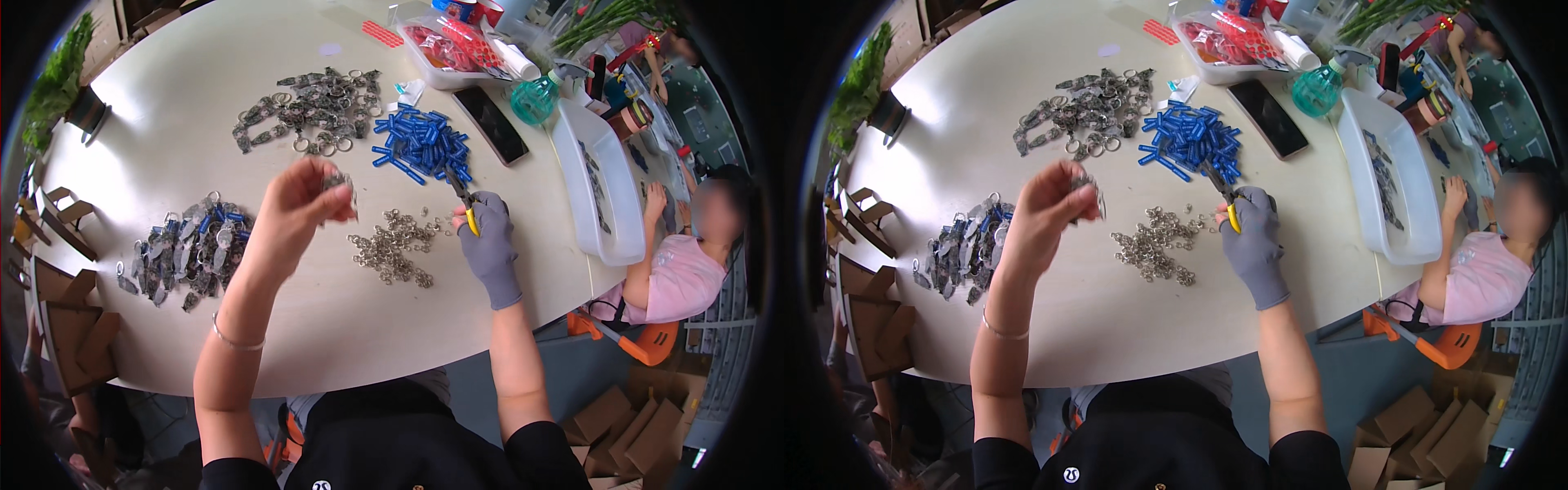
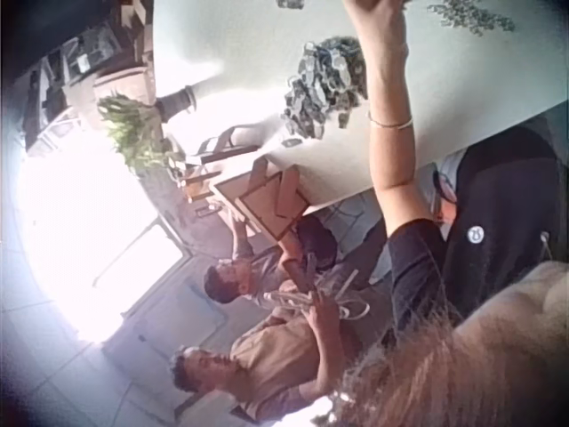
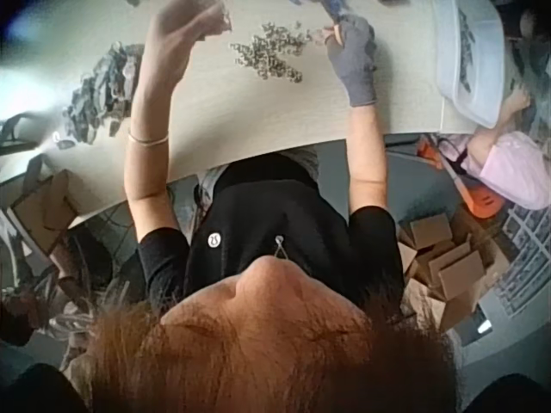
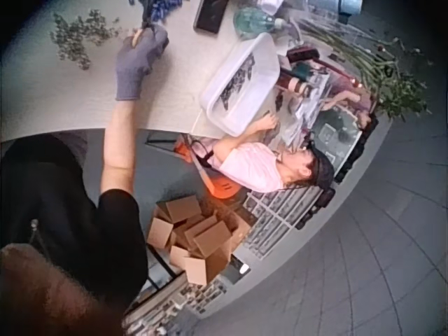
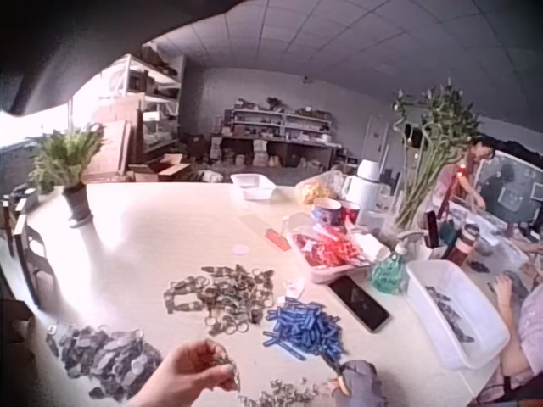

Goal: The person uses pliers to attach small metal rings to blue plastic components and patterned fabric pieces. They repeatedly pick up a ring, open it with the pliers, slide it onto a component, and close it to form a keychain. The finished keychains are placed in a pile on the table.

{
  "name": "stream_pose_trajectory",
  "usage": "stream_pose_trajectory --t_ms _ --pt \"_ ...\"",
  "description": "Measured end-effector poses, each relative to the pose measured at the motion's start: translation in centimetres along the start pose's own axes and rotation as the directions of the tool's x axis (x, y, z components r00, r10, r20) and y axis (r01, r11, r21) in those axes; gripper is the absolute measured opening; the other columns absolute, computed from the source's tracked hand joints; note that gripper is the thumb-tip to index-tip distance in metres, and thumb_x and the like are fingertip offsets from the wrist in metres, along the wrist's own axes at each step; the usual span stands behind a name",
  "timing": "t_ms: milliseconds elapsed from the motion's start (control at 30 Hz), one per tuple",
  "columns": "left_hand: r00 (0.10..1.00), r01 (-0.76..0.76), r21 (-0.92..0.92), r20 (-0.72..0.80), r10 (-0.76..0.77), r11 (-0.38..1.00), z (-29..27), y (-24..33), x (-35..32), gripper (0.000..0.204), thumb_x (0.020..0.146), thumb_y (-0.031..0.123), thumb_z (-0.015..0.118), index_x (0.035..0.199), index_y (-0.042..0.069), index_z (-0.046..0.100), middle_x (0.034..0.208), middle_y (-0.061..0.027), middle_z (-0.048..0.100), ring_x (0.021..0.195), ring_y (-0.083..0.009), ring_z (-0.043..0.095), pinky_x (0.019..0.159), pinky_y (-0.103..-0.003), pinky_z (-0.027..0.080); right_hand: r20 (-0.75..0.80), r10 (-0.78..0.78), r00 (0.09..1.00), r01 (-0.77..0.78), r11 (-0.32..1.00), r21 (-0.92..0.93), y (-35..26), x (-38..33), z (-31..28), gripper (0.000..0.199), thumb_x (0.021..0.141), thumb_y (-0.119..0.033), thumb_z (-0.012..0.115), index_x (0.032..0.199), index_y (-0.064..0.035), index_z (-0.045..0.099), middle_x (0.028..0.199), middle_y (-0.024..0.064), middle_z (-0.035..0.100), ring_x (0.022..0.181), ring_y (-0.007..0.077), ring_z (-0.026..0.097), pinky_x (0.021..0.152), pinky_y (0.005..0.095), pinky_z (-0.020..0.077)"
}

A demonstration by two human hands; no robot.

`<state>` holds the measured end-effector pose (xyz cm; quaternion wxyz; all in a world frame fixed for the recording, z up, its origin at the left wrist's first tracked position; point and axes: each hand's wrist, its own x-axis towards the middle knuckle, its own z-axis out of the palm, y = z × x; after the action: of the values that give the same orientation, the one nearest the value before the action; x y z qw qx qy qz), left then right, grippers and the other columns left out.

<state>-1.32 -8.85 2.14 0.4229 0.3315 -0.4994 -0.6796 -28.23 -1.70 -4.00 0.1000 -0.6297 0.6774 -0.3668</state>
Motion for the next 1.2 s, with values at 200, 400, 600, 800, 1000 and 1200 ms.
stream_pose_trajectory --t_ms 200,400,600,800,1000,1200 --pt "0.989 0.143 -0.116 -0.021 -0.146 0.983 0.7 -1.0 -5.5 0.008 0.092 0.008 0.061 0.097 0.002 0.058 0.083 -0.0023 0.059 0.071 -0.0099 0.055 0.065 -0.022 0.043 -0.013 0.112 0.994 -0.112 0.993 -0.037 0.9 -0.1 -0.5 0.005 0.075 -0.003 0.068 0.078 -0.0015 0.064 0.095 0.0107 0.058 0.091 0.0288 0.056 0.078 0.0394 0.0459" --pt "0.97 0.231 -0.124 -0.048 -0.238 0.965 1.6 -2.2 -8.4 0.01 0.092 0.009 0.061 0.096 0.001 0.061 0.076 -0.0031 0.06 0.066 -0.0096 0.056 0.061 -0.022 0.044 0.063 0.122 0.991 -0.117 0.99 -0.076 0.5 -0.1 -0.8 0.008 0.073 -0.006 0.071 0.073 -0.0019 0.065 0.096 0.0105 0.059 0.092 0.0297 0.055 0.079 0.0405 0.0452" --pt "0.958 0.283 -0.092 -0.028 -0.286 0.955 2.0 -3.2 -8.7 0.012 0.092 0.012 0.062 0.097 0.002 0.061 0.075 -0.0021 0.059 0.066 -0.0087 0.055 0.061 -0.022 0.045 0.113 0.007 0.994 0.016 0.979 -0.202 0.5 -0.1 -0.6 0.01 0.074 -0.004 0.071 0.077 0.0016 0.063 0.096 0.0114 0.058 0.093 0.0262 0.055 0.078 0.0362 0.0454" --pt "0.959 0.279 0.01 0.052 -0.279 0.96 2.2 -3.2 -9.1 0.02 0.094 0.012 0.06 0.109 -0.001 0.061 0.077 0.0008 0.057 0.069 -0.0061 0.053 0.062 -0.022 0.044 0.203 0.102 0.974 -0.159 0.943 0.291 -3.1 -0.7 -1.3 0.007 0.077 -0.002 0.069 0.079 -0.0009 0.062 0.096 0.0104 0.057 0.086 0.0249 0.057 0.074 0.0339 0.0459" --pt "0.95 0.278 0.061 0.127 -0.284 0.959 1.9 -2.6 -9.4 0.027 0.094 0.017 0.062 0.115 0.0 0.059 0.077 -0.0001 0.058 0.068 -0.006 0.054 0.062 -0.022 0.046 0.427 -0.186 0.885 -0.055 0.869 0.492 -10.5 -1.4 -1.5 0.009 0.077 0.0 0.068 0.083 0.0015 0.062 0.1 0.0126 0.056 0.088 0.0222 0.058 0.075 0.0305 0.0466" --pt "0.942 0.305 0.018 0.143 -0.304 0.952 1.6 -2.3 -9.7 0.028 0.094 0.017 0.063 0.115 -0.001 0.058 0.077 -0.0004 0.059 0.067 -0.0059 0.054 0.062 -0.022 0.046 0.428 -0.351 0.833 0.167 0.897 0.41 -11.4 -1.0 -0.7 0.013 0.073 0.003 0.07 0.083 0.0028 0.062 0.104 0.0143 0.055 0.087 0.0229 0.06 0.076 0.0307 0.048"
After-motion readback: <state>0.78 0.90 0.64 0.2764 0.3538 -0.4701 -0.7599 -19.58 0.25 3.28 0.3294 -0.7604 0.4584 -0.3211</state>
